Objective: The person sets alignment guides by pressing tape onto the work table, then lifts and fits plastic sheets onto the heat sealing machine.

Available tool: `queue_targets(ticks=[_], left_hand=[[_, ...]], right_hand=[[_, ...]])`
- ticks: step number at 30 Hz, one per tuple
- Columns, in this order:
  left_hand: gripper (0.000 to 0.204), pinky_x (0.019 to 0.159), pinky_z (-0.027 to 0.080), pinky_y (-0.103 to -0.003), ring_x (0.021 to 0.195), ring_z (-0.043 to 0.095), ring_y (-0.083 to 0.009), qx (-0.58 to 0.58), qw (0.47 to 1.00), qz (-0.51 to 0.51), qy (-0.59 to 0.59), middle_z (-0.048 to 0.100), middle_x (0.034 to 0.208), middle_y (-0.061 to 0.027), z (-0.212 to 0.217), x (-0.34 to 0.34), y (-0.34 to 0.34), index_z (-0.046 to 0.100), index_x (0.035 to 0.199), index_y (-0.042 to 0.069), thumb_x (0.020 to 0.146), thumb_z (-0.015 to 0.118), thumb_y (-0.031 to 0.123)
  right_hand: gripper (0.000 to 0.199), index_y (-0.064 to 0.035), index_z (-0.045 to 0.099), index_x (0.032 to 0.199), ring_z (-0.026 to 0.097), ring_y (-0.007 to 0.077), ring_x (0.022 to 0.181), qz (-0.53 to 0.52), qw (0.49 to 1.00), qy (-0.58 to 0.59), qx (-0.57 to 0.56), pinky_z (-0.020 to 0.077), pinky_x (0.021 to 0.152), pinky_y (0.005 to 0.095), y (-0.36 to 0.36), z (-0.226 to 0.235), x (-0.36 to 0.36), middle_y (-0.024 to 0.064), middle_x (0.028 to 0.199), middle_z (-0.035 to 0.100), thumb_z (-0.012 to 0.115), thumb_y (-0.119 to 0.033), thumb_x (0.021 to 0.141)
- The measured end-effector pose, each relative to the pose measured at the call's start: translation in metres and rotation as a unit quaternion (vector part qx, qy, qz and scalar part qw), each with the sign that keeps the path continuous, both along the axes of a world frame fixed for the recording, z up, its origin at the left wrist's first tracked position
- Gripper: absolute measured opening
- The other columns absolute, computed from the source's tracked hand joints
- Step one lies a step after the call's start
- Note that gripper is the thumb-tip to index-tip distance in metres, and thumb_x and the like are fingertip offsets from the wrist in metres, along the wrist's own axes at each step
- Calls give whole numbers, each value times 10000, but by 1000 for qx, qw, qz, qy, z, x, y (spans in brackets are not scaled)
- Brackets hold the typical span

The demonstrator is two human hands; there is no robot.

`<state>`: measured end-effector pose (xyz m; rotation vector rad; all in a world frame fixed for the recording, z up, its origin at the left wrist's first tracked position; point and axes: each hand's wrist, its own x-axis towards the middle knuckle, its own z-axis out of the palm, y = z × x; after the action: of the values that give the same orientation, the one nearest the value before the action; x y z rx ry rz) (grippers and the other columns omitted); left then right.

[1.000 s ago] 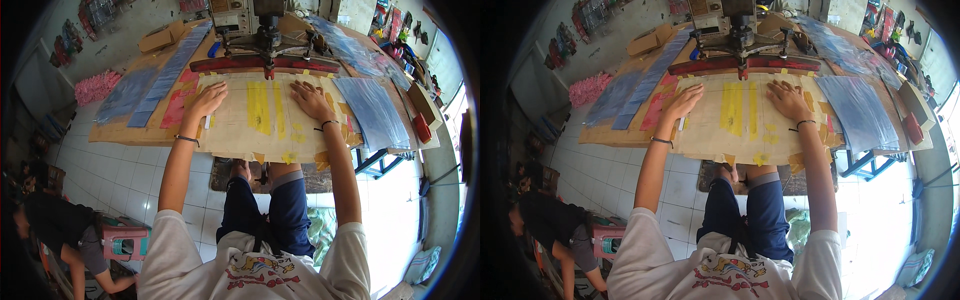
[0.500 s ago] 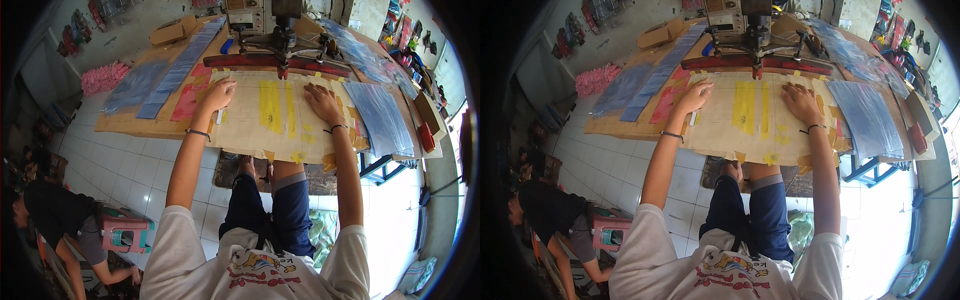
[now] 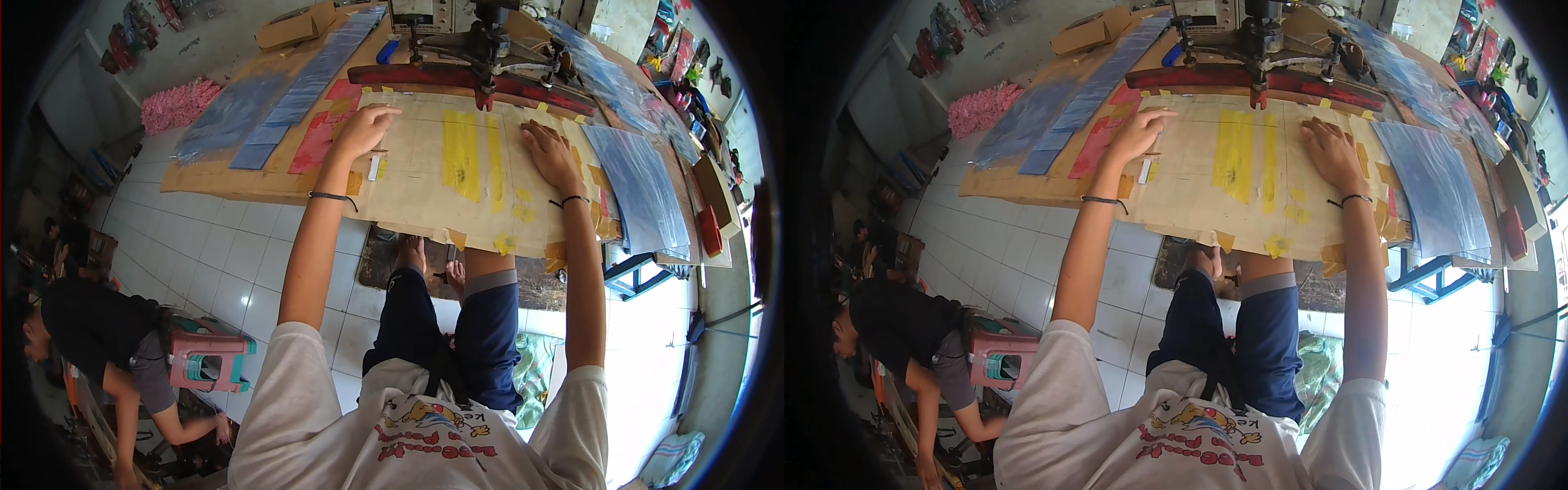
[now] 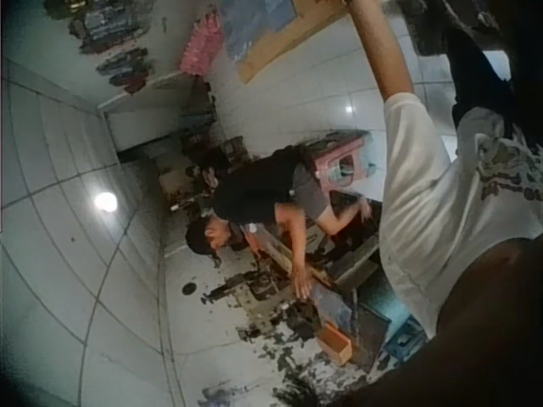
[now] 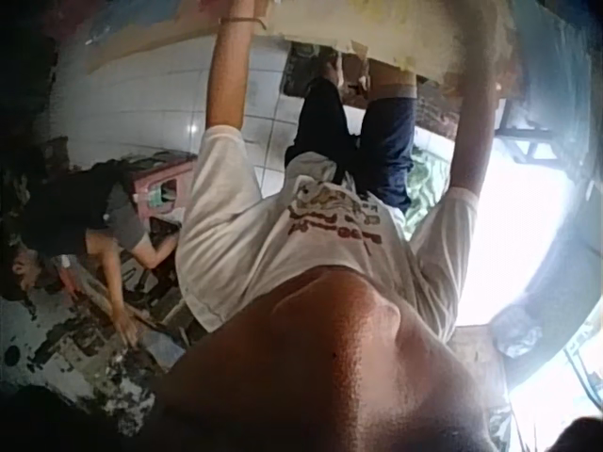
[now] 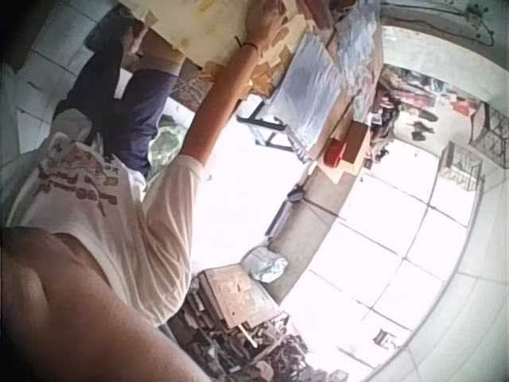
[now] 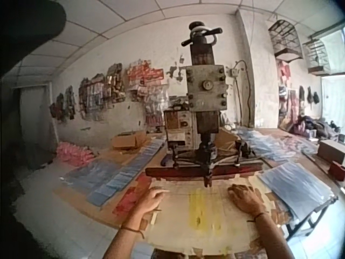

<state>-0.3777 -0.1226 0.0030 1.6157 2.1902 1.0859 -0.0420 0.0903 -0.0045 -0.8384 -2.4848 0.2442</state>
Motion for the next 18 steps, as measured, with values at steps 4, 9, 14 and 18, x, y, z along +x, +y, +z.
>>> queue_targets(ticks=[4, 9, 14, 18], left_hand=[[340, 1028, 469, -374, 1245, 601, -280, 44, 994, -26, 101, 623, 1381, -101, -7, -8, -2, 707, 1247, 169, 961, 634, 337], [358, 1047, 462, -384, 1266, 584, -292, 26, 994, -34, 105, 591, 1416, -102, -7, -9, 3, 703, 1256, 189, 947, 655, 362], [393, 1099, 422, -414, 1327, 514, -343, 43, 993, -30, 105, 553, 1430, -186, -13, -6, 4, 715, 1239, 167, 918, 688, 392], [433, 1109, 413, -414, 1361, 491, -334, 14, 991, 3, 133, 529, 1462, -172, -16, -6, 5, 719, 1246, 193, 925, 663, 478]], right_hand=[[490, -108, 642, 1308, 477, 317, 1360, 3, 1000, 1, -7, 307, 1140, 450, -2, 3, -3, 127, 1392, 600, 426, -459, 1044], [491, -121, 643, 1318, 481, 319, 1357, 9, 1000, -13, -12, 301, 1151, 453, -1, 0, 0, 115, 1404, 596, 442, -467, 1033], [500, -146, 642, 1334, 470, 313, 1369, -2, 1000, -22, 8, 290, 1167, 455, -3, 1, -2, 91, 1448, 569, 461, -490, 1019], [499, -150, 643, 1333, 468, 313, 1370, -6, 1000, -25, 4, 292, 1167, 456, -4, 3, -2, 90, 1452, 565, 460, -492, 1020]])
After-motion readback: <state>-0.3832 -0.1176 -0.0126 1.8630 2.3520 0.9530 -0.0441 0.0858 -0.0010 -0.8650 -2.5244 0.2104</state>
